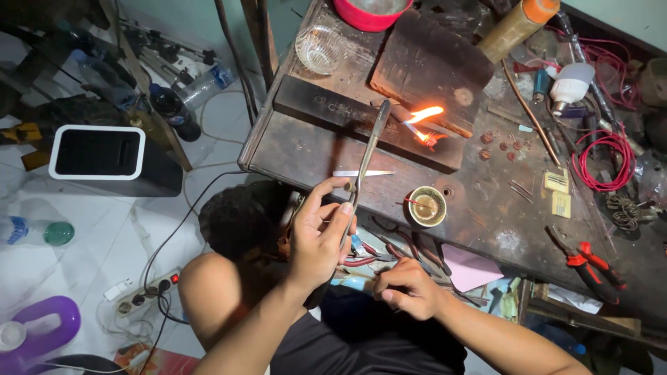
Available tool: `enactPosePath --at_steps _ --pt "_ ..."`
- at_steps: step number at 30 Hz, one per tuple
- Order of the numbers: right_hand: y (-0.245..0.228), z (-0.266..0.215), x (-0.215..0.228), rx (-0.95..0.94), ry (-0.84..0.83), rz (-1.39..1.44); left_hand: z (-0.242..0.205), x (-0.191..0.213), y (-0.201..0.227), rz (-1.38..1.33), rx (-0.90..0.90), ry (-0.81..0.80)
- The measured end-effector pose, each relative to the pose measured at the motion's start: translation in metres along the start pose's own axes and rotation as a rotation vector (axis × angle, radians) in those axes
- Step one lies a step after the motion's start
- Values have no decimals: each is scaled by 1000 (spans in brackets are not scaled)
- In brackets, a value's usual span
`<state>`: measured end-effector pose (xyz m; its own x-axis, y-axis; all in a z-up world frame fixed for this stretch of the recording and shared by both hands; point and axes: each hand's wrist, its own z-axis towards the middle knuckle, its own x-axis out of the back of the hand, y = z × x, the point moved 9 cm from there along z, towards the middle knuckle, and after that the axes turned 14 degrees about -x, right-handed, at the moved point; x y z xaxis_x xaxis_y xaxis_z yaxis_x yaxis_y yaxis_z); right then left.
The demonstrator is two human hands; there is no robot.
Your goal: Soldering small jewelry components using a handheld torch and tweezers on a workbench.
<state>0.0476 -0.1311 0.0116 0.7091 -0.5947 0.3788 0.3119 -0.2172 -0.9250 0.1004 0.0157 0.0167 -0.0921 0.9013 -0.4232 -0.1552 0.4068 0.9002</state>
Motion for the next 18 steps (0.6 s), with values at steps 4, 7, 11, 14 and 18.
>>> enactPosePath --at_steps 4,7,11,14,18 --pt "2 -1 0 -11 -2 8 0 -1 2 29 -13 -14" --pt "3 -1 0 -25 5 -1 0 -2 -1 20 -11 -22" --pt "1 0 1 -14 8 10 -1 -3 -2 6 -3 -20" --pt "0 0 0 -15 3 13 -1 -3 -3 4 -8 -22" --pt "1 0 0 -21 4 23 -1 -3 -2 9 -22 -24"
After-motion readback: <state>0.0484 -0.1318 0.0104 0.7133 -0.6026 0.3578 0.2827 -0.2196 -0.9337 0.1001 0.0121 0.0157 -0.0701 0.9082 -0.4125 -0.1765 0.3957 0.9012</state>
